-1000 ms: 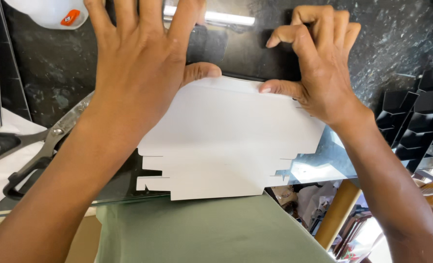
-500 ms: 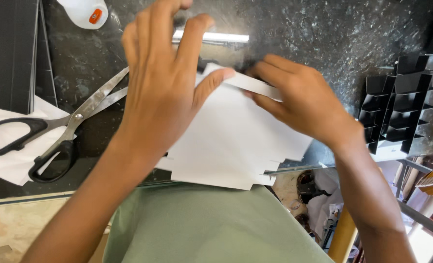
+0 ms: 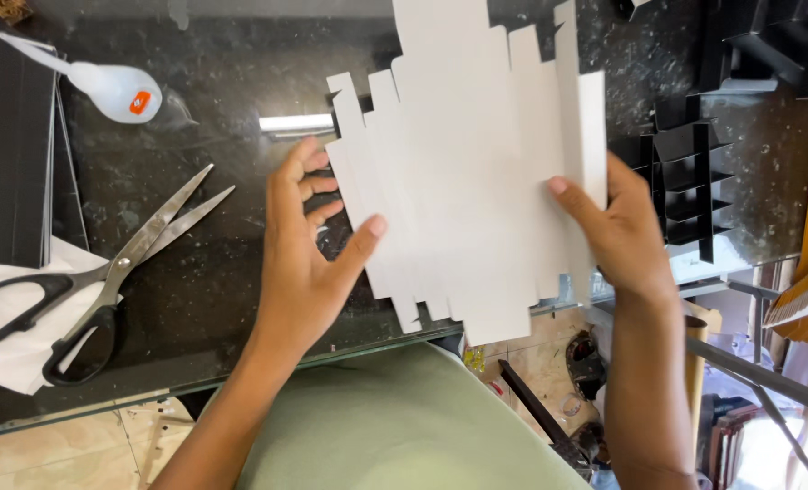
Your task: The person assembles a paper box by hand, folding and tucking cardboard edges to form the box structure and its internal dividers.
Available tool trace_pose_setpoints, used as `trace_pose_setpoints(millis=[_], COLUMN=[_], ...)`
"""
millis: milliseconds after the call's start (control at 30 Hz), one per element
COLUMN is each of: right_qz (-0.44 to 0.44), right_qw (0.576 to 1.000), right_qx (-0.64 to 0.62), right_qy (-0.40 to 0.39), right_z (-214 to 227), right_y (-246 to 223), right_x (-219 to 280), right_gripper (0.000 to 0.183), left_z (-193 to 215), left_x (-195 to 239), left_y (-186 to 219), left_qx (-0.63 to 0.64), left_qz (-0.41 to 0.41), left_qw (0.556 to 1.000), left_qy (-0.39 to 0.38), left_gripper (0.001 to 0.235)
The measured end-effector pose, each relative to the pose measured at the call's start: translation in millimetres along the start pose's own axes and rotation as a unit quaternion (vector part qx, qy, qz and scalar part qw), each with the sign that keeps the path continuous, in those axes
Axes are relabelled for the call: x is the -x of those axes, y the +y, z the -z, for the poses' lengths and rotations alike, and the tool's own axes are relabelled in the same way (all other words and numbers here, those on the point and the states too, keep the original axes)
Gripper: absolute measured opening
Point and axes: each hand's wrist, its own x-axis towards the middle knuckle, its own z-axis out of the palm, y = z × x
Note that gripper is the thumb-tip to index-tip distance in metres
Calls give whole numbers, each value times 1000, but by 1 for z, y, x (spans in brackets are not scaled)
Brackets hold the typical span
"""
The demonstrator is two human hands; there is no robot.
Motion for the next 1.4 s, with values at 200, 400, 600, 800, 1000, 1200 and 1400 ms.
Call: trace_pose_setpoints(millis=[200,400,600,800,1000,1200,1400], right_qz=[92,214,258,365,381,420,423], right_qw=[992,966,960,918,901,868,841], right_qx=[84,141,106,153,201,260,327], right_qy=[7,32,24,35,48,56,89], right_z=[-25,-49,-53,-57,-60,-59,-62], right_y=[6,-11,-1,-4,4,2,-8], right_x=[-3,-9,-19,-20,-22,-23,-26], right_gripper=[46,29,27,23,20,16,21], left_z=[3,-33,-47,-44,-24,6,14], left_x=[-27,-72,-90,-92,-109,-111,-105], left_y=[1,-19,-32,-27,-29,-36,-35], left_qx=[-313,-147,-146,-138,-124,-204,-223], left_qz=[-202,-255,-229,-220,-303,-351,-354], left_qw=[922,955,962,966,943,903,902], left_qy=[102,-32,28,11,-63,-141,-109], left_gripper=[50,32,37,44,31,15,21])
